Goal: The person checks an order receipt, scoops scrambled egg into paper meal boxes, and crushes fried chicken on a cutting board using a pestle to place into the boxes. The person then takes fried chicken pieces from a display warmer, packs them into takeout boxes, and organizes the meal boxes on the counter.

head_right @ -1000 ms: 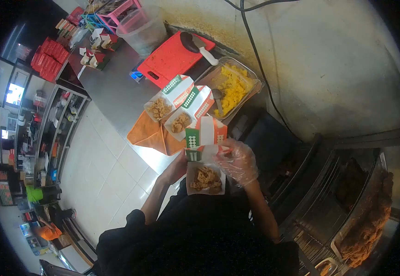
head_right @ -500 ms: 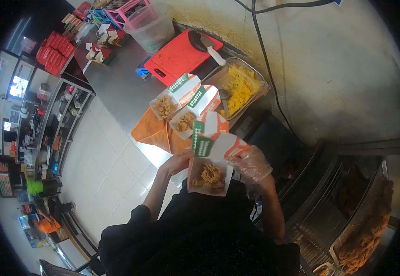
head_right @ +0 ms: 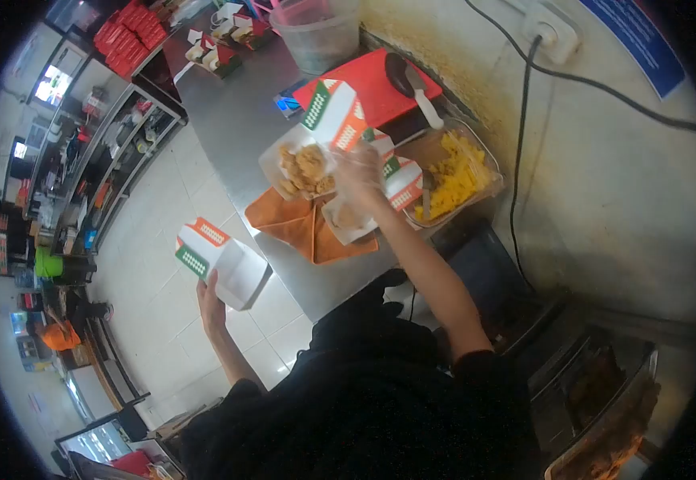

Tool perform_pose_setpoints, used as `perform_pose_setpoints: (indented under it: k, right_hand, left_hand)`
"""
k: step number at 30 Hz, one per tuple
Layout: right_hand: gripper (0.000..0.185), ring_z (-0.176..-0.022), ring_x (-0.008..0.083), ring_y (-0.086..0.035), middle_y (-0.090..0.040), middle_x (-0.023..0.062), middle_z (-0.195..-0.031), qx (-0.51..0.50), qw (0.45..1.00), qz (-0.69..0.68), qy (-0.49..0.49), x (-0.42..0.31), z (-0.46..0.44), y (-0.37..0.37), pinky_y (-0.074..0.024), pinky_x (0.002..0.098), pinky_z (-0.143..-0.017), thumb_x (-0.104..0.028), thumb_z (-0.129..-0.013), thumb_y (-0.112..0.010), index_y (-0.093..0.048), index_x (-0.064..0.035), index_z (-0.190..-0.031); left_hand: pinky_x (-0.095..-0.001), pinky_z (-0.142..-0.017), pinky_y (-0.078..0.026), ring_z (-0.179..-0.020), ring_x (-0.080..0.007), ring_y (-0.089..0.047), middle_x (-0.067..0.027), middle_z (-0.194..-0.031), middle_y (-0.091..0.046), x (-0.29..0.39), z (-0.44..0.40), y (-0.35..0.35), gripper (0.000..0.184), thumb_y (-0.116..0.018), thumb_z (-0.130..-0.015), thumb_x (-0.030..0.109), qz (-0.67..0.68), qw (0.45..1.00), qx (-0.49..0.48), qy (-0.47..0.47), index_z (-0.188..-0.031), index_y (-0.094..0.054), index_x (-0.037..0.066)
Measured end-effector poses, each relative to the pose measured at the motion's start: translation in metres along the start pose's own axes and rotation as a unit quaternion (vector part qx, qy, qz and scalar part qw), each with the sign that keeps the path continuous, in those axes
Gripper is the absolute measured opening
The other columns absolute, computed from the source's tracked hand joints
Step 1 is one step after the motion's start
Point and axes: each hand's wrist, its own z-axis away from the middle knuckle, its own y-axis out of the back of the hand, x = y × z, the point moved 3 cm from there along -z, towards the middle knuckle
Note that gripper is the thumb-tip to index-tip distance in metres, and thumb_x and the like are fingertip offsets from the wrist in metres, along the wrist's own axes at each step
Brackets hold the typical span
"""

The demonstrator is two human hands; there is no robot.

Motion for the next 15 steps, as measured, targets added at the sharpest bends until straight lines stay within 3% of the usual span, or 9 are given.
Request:
perform_pose_setpoints:
  k: [1,3,8,10,12,15]
  right_hand:
    - [0.028,-0.071,0.0239,-0.060,-0.063,0.0114,-0.076,-0.014,0.999,0.016,-0.046,-0.031,-0.010,-0.012,-0.0457,0.0346,-0.064,-0.030,-0.077,-0.059,-0.061,-0.0039,-0.086]
    - [0.033,-0.072,0.0280,-0.061,-0.063,0.0139,-0.078,0.001,0.997,0.013,-0.069,-0.020,-0.040,-0.066,-0.0459,0.0358,-0.066,-0.035,-0.074,-0.059,-0.063,-0.0043,-0.084]
    - [0.034,-0.076,0.0262,-0.062,-0.063,0.0140,-0.077,-0.055,0.977,0.171,-0.119,-0.014,-0.080,-0.137,-0.0484,0.0338,-0.068,-0.037,-0.069,-0.061,-0.063,-0.0052,-0.081]
    - [0.036,-0.079,0.0233,-0.063,-0.064,0.0130,-0.082,-0.183,0.939,0.268,-0.112,-0.019,-0.089,-0.142,-0.0486,0.0323,-0.071,-0.038,-0.068,-0.060,-0.064,-0.0062,-0.083]
    - [0.036,-0.087,0.0205,-0.062,-0.064,0.0128,-0.090,-0.388,0.842,0.367,-0.074,-0.017,-0.093,-0.137,-0.0482,0.0319,-0.076,-0.037,-0.069,-0.059,-0.064,-0.0073,-0.089]
    - [0.035,-0.087,0.0177,-0.061,-0.063,0.0110,-0.090,-0.437,0.819,0.370,-0.030,-0.007,-0.091,-0.111,-0.0479,0.0316,-0.073,-0.035,-0.071,-0.060,-0.062,-0.0093,-0.094]
  left_hand:
    - [-0.0292,-0.079,-0.044,-0.090,-0.0163,-0.055,-0.0107,-0.103,-0.055,-0.006,0.005,0.006,0.038,-0.052,-0.087,0.024,0.014,1.000,0.014,0.003,-0.111,-0.046,-0.006]
    - [-0.0294,-0.078,-0.044,-0.090,-0.0166,-0.055,-0.0111,-0.103,-0.055,-0.016,0.017,0.012,0.039,-0.050,-0.088,0.024,0.041,0.998,0.038,0.003,-0.112,-0.045,-0.007]
    - [-0.0294,-0.076,-0.045,-0.089,-0.0161,-0.055,-0.0099,-0.103,-0.055,-0.021,0.044,0.015,0.040,-0.046,-0.090,0.029,0.051,0.996,0.071,0.005,-0.112,-0.045,-0.005]
    - [-0.0290,-0.076,-0.045,-0.089,-0.0157,-0.055,-0.0091,-0.102,-0.055,-0.017,0.043,0.012,0.040,-0.045,-0.091,0.029,0.063,0.995,0.082,0.013,-0.112,-0.046,-0.004]
    - [-0.0291,-0.078,-0.043,-0.091,-0.0155,-0.054,-0.0080,-0.101,-0.056,-0.007,0.034,0.005,0.040,-0.044,-0.091,0.030,0.053,0.996,0.074,-0.002,-0.111,-0.046,-0.004]
    - [-0.0295,-0.082,-0.041,-0.094,-0.0161,-0.051,-0.0084,-0.102,-0.054,0.008,0.016,-0.013,0.040,-0.044,-0.091,0.031,-0.013,0.999,0.044,-0.020,-0.111,-0.047,-0.004]
